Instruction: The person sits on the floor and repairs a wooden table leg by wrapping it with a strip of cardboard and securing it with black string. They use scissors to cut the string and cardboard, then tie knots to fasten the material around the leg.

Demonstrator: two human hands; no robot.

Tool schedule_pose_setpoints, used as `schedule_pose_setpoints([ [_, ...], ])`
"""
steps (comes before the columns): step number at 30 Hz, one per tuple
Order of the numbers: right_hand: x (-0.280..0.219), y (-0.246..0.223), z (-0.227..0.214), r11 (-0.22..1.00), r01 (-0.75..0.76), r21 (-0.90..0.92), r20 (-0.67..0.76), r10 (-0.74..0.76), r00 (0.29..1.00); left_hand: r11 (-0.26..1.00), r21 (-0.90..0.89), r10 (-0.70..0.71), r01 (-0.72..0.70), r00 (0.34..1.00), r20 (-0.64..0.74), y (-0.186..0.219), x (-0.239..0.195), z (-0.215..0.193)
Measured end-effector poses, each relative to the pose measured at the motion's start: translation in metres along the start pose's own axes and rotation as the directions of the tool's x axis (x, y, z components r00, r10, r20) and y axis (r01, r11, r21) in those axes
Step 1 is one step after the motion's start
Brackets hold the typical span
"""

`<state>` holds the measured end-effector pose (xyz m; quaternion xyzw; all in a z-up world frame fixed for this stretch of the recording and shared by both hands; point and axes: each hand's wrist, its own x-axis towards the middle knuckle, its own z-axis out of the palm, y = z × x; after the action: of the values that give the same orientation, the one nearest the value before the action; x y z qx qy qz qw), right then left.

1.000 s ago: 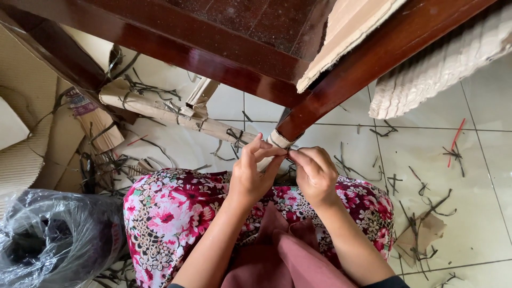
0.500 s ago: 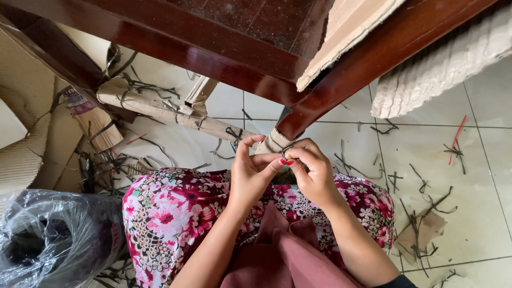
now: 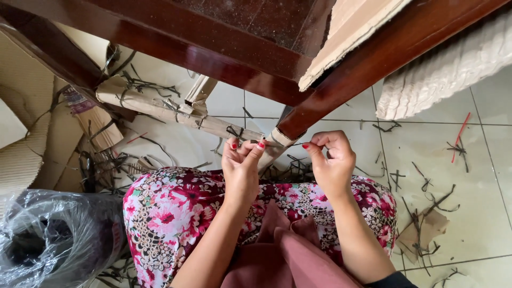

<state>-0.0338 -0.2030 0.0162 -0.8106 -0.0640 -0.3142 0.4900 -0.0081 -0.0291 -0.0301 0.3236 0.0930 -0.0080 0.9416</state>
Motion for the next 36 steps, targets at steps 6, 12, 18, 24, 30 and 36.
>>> schedule_pose_setpoints([
  [6,-0.014,0.017,-0.01,0.936,-0.295,0.193,0.206,0.255,0.945,0.984,0.08,-0.168,0.16,0.98,0.104,0.007,0.005,-0.015],
  [12,0.002,0.024,-0.06,0.838,-0.545,0.034,0.36,0.498,0.789,0.231,0.953,-0.589,-0.197,0.751,0.299,0.009,-0.028,-0.009],
  [18,-0.021,0.104,-0.071,0.525,-0.59,-0.613,0.319,0.848,0.423,-0.162,0.877,-0.701,-0.453,0.678,0.221,-0.112,-0.045,-0.043],
  [24,-0.061,0.224,-0.054,0.439,-0.283,-0.852,0.37,0.89,0.268,0.194,0.856,-0.753,-0.479,0.486,0.443,-0.12,-0.048,-0.048],
  [30,-0.105,0.319,-0.015,0.354,0.103,-0.93,0.369,0.903,0.221,0.188,0.897,-0.893,-0.401,0.31,0.326,-0.104,-0.047,-0.038],
  [36,-0.093,0.319,-0.006,0.404,0.239,-0.883,0.461,0.84,0.285,0.164,0.888,-0.888,-0.43,0.327,0.323,-0.108,-0.05,-0.049],
])
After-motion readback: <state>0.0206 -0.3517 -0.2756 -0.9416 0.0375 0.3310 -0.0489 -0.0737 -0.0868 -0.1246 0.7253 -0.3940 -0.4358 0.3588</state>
